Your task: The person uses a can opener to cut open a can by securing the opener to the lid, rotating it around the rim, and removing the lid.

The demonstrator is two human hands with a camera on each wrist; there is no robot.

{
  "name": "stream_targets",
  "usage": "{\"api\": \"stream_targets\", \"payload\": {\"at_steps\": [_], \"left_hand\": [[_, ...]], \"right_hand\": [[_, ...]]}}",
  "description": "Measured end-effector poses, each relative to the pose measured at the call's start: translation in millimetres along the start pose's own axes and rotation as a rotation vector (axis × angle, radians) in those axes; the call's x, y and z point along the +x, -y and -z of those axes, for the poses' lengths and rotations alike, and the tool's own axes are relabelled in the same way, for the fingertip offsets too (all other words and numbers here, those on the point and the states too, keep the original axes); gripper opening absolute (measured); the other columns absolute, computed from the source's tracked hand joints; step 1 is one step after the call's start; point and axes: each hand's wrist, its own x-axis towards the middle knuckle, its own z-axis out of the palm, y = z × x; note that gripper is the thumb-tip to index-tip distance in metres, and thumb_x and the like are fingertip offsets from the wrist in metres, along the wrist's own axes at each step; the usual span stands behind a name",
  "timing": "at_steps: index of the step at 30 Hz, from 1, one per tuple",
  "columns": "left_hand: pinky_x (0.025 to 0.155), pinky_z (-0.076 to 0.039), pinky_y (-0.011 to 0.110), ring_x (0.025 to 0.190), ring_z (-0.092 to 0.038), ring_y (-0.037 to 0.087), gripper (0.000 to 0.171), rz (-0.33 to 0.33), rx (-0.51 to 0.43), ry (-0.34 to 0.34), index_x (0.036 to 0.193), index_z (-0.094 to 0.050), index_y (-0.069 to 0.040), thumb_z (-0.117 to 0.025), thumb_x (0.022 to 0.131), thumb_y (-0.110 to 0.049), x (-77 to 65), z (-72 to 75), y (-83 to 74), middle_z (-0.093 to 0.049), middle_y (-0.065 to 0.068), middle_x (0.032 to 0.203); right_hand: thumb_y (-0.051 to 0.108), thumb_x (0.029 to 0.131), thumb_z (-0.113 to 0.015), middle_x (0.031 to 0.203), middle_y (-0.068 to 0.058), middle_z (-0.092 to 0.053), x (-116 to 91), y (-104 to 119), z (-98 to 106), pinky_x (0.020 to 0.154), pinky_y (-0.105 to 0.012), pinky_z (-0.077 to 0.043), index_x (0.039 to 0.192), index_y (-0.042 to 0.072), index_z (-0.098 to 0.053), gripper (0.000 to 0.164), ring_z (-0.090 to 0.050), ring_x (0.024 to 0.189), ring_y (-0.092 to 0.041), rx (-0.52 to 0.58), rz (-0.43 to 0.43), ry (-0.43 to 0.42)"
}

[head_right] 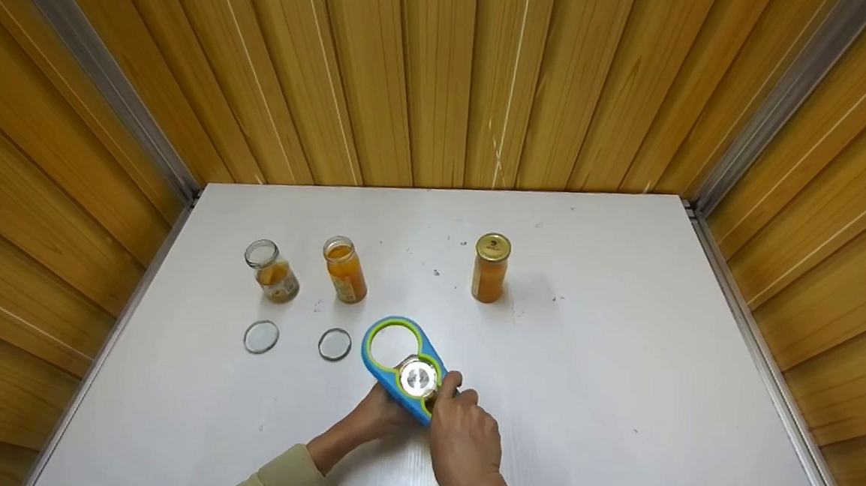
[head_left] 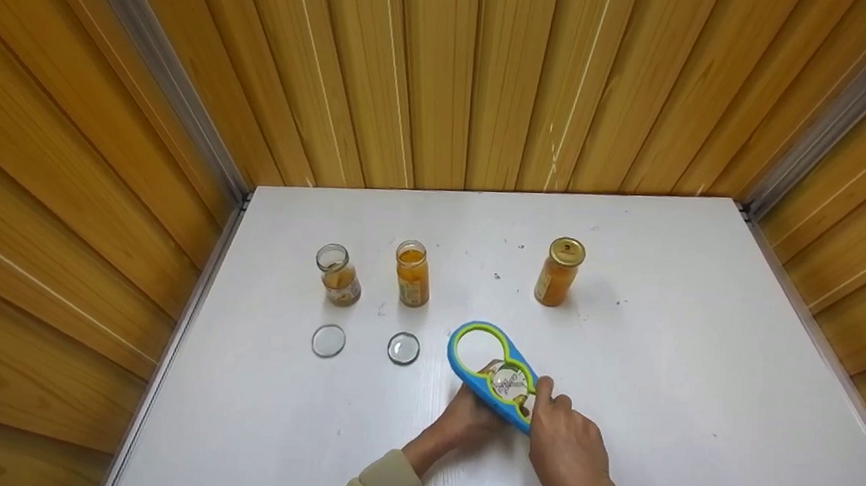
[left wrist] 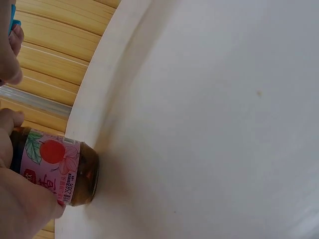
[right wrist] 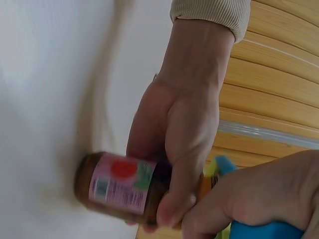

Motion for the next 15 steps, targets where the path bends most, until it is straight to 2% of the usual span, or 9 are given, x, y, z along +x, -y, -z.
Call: {"api": "stream_targets", "payload": {"at_steps": [3,6,9,11,15], "left_hand": [[0.12,-0.032,0.036,0.136,-0.05,0.021,0.068,0.033,0.05,0.107,0.143,-0.053,-0.005,-0.083,0.082,-0.012,-3.7,8.8,-1.5,-0.059,0.005,0.142],[0.121,-0.03,0.035,0.136,-0.049,0.013,0.069,0.027,0.109,0.212,0.145,-0.054,-0.012,-0.084,0.083,-0.017,-2.9,17.2,-2.2,-0.058,-0.004,0.143],[0.12,-0.03,0.032,0.134,-0.049,0.008,0.066,0.002,0.133,0.309,0.145,-0.055,-0.015,-0.084,0.085,-0.02,1.5,24.7,-2.6,-0.059,-0.009,0.141],[0.119,-0.032,0.03,0.132,-0.051,0.006,0.065,-0.017,0.117,0.372,0.145,-0.054,-0.015,-0.083,0.087,-0.018,5.7,28.6,-3.2,-0.06,-0.01,0.14],[0.117,-0.033,0.028,0.129,-0.054,0.004,0.061,-0.076,0.067,0.473,0.144,-0.055,-0.009,-0.081,0.089,-0.007,13.1,33.5,-4.7,-0.064,-0.003,0.138]], "right_hand": [[-0.01,0.064,-0.089,0.069,-0.017,-0.058,-4,-6,1,0.047,-0.041,-0.056,0.117,-0.004,-0.048,0.067,-0.067,0.056,-0.029,0.008,0.041,0.023],[-0.009,0.064,-0.09,0.072,-0.015,-0.059,-5,-15,1,0.047,-0.038,-0.056,0.12,-0.001,-0.048,0.07,-0.067,0.057,-0.026,0.005,0.095,0.039],[-0.004,0.069,-0.091,0.075,-0.01,-0.059,0,-26,2,0.048,-0.032,-0.053,0.122,0.005,-0.049,0.069,-0.063,0.057,-0.02,-0.03,0.163,0.06],[0.0,0.072,-0.091,0.075,-0.006,-0.056,5,-33,2,0.049,-0.029,-0.049,0.124,0.009,-0.049,0.067,-0.058,0.056,-0.016,-0.051,0.206,0.087],[0.003,0.076,-0.089,0.075,-0.001,-0.052,13,-46,3,0.049,-0.025,-0.044,0.126,0.013,-0.05,0.064,-0.049,0.055,-0.01,-0.059,0.294,0.127]]}}
